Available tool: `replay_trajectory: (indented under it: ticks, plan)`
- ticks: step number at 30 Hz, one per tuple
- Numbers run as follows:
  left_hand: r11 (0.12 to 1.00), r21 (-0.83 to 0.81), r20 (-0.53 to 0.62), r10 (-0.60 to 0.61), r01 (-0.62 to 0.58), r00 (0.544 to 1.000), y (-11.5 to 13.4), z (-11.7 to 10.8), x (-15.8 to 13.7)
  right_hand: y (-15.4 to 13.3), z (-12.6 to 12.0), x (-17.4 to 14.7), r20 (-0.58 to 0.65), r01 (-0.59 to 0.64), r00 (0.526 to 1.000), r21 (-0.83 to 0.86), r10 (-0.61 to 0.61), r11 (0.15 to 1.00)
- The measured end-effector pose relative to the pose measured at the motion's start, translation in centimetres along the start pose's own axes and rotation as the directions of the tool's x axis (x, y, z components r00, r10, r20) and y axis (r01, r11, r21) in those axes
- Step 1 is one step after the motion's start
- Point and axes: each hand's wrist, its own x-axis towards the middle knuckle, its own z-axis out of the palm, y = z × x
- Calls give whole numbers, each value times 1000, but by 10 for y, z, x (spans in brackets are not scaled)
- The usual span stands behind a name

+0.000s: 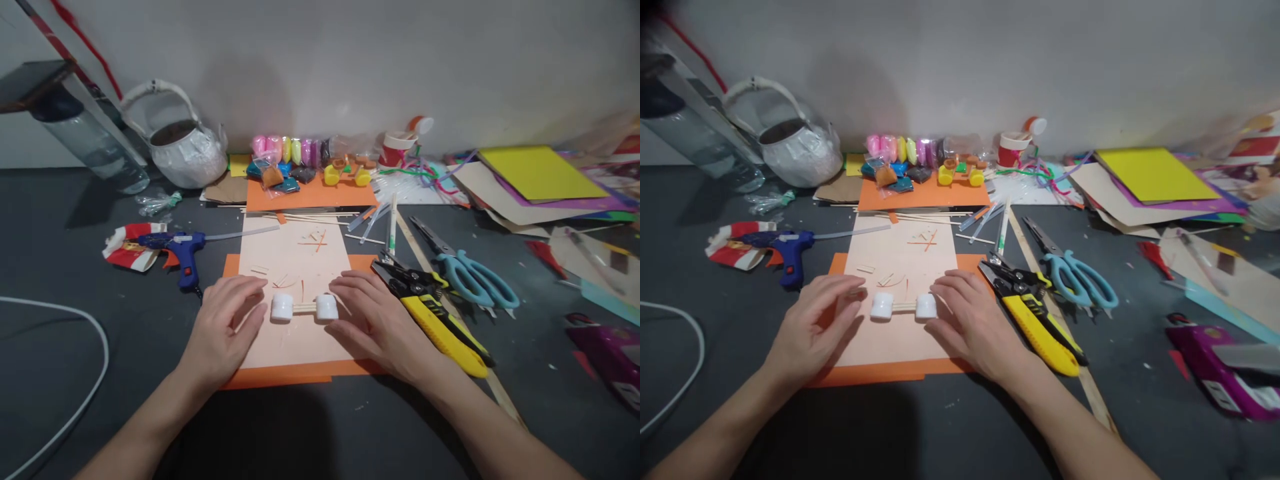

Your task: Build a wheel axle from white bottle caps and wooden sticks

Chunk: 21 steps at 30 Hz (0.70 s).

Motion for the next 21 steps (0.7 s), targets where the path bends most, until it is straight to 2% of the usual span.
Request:
replay_trajectory:
  ticks: [4, 7, 10, 17, 21]
  plan:
    - [994, 92, -47, -58, 62, 997, -9, -4, 2, 0, 0, -1, 12, 18, 1000, 31, -18, 999]
    - [984, 153, -41, -84, 89, 996, -15, -5, 3, -1, -1, -2, 18, 8, 1000, 43, -9, 999]
    - [975, 195, -33, -98, 103, 995, -19, -8, 5, 0, -3, -3, -25, 0, 1000, 30, 0, 1000]
    - [969, 214, -87, -111, 128, 990, -28, -19, 11, 5, -2, -3, -139, -18, 990, 25, 21, 1000]
    - [973, 208, -68, -91, 103, 994, -26, -21, 16, 6, 0, -3, -159, -3, 987, 38, 9, 999]
